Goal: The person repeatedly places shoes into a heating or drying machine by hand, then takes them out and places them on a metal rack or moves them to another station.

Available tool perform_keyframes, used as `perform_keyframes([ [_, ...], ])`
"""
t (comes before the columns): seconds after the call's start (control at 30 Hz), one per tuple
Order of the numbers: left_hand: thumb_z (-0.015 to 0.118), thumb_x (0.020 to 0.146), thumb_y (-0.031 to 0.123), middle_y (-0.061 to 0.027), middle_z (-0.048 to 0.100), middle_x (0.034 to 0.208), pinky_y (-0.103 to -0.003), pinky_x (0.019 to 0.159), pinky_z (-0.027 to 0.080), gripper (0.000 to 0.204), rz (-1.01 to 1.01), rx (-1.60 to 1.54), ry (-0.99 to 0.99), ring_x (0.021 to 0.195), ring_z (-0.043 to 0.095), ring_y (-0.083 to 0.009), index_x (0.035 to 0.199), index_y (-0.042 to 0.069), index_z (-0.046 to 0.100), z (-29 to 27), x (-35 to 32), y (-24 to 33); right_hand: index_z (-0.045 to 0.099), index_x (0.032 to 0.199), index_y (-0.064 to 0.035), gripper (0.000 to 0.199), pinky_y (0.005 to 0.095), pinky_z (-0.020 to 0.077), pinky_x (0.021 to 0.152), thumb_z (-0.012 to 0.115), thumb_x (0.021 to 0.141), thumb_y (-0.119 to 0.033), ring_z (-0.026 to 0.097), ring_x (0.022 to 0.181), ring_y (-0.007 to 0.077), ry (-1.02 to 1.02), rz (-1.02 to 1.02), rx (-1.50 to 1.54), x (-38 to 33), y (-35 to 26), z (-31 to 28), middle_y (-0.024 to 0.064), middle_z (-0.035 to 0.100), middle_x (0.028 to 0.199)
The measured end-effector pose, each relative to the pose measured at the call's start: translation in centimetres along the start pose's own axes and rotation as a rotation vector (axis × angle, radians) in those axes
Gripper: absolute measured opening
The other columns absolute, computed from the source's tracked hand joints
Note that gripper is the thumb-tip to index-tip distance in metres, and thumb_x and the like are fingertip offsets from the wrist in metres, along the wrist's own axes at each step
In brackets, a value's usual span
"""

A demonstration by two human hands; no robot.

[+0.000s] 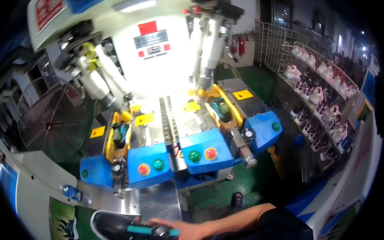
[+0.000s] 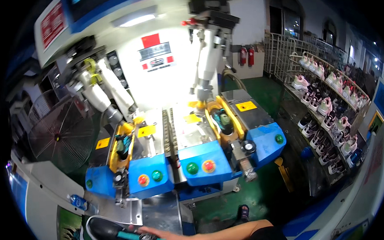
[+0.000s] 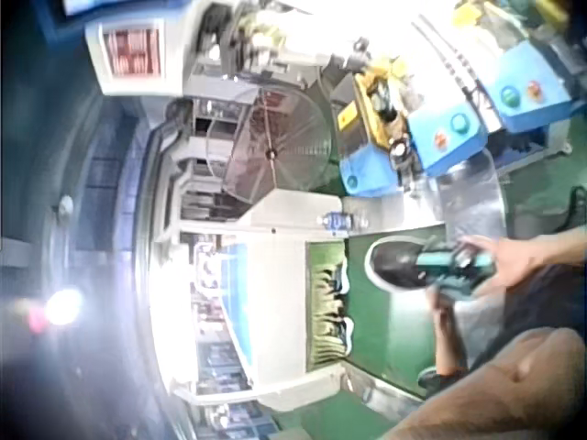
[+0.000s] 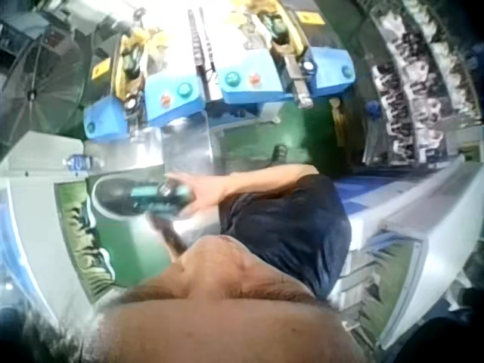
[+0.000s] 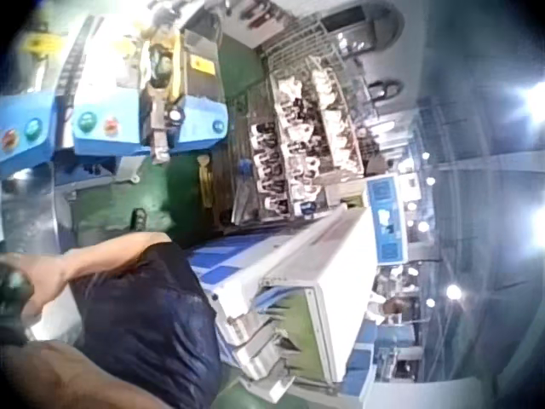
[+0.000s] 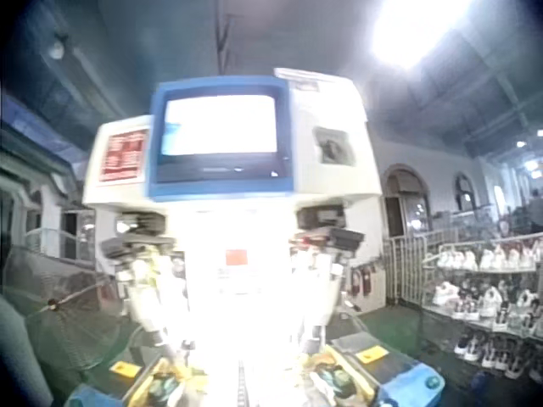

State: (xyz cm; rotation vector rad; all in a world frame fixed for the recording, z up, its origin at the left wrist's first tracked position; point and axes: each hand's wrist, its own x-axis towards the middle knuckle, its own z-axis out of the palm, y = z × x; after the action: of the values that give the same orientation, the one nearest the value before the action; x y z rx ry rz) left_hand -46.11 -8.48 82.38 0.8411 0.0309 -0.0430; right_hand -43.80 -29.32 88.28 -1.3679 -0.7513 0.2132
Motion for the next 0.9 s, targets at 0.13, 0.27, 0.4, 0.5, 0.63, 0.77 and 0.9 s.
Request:
perform_keyframes([
  [0.13, 0.052, 0.089, 0.015, -0.0200, 0.032, 0.138, -0.040, 0.106, 0.028, 0.061, -0.113, 0.183, -0.215, 0.128, 0.033, -0.0305, 0.139, 0.001, 0.019, 10.8, 4.4, -10.0, 0.028, 0.135, -0.0012, 0.070, 0.0304, 0.0353, 0.098, 0.068, 0.081, -0.017, 0.043, 0.114, 0.0164, 0.065, 0.126, 0.050, -4.9, -3.2, -14.2, 0.0090, 0.045, 0.124],
  [0.27, 0.055, 0.088, 0.011, -0.0216, 0.025, 0.143, -0.040, 0.108, 0.026, 0.068, -0.118, 0.289, -0.336, 0.133, 0.028, -0.0303, 0.141, 0.001, 0.012, 20.5, 9.4, -18.2, 0.044, 0.123, -0.0023, 0.044, 0.0292, 0.0467, 0.079, 0.060, 0.084, -0.015, 0.055, 0.088, 0.0141, 0.637, 0.460, 0.232, -15.8, -2.0, -25.2, 0.0064, 0.056, 0.101],
  [0.4, 0.065, 0.083, 0.016, -0.0236, 0.029, 0.141, -0.040, 0.105, 0.030, 0.076, -0.243, 0.530, -0.282, 0.132, 0.030, -0.0307, 0.138, -0.002, 0.016, 31.9, 21.4, -20.0, 0.044, 0.123, -0.0028, 0.042, 0.0301, 0.0480, 0.076, 0.057, 0.086, -0.016, 0.057, 0.084, 0.0165, 1.205, 0.311, 0.346, -22.1, -5.4, -31.0, 0.0073, 0.057, 0.098],
  [0.5, 0.071, 0.074, 0.031, -0.0252, 0.047, 0.121, -0.040, 0.094, 0.041, 0.092, -0.254, 1.110, -0.173, 0.109, 0.050, -0.0340, 0.136, -0.006, 0.014, 36.6, 33.3, -24.9, 0.043, 0.124, -0.0032, 0.044, 0.0315, 0.0473, 0.078, 0.058, 0.086, -0.018, 0.057, 0.087, 0.0183, 1.227, 0.418, 0.274, -27.0, -5.2, -31.8, 0.0082, 0.057, 0.100],
  [0.63, 0.070, 0.063, 0.018, -0.0273, 0.052, 0.112, -0.040, 0.087, 0.047, 0.075, 0.042, 1.484, -0.030, 0.101, 0.055, -0.0400, 0.122, -0.006, 0.029, 36.8, 42.8, -34.4, 0.043, 0.125, -0.0038, 0.046, 0.0333, 0.0464, 0.079, 0.058, 0.086, -0.022, 0.056, 0.090, 0.0208, 1.256, 0.527, 0.227, -30.1, -5.0, -31.6, 0.0093, 0.056, 0.103],
  [0.77, 0.071, 0.062, 0.013, -0.0232, 0.050, 0.112, -0.039, 0.091, 0.043, 0.078, -0.240, 1.277, -0.149, 0.104, 0.053, -0.0327, 0.124, -0.007, 0.027, 38.2, 44.9, -33.6, 0.042, 0.127, -0.0043, 0.049, 0.0351, 0.0454, 0.081, 0.058, 0.086, -0.026, 0.055, 0.093, 0.0232, 1.257, 0.535, 0.197, -30.4, -5.3, -32.6, 0.0104, 0.056, 0.106],
  [0.9, 0.068, 0.070, 0.012, -0.0176, 0.058, 0.105, -0.036, 0.081, 0.049, 0.055, -0.375, 1.117, -0.290, 0.095, 0.059, -0.0274, 0.118, -0.003, 0.045, 40.7, 46.6, -25.5, 0.042, 0.128, -0.0048, 0.051, 0.0369, 0.0445, 0.082, 0.058, 0.086, -0.030, 0.055, 0.096, 0.0256, 1.190, 0.528, 0.141, -30.2, -5.4, -31.2, 0.0115, 0.055, 0.109],
])
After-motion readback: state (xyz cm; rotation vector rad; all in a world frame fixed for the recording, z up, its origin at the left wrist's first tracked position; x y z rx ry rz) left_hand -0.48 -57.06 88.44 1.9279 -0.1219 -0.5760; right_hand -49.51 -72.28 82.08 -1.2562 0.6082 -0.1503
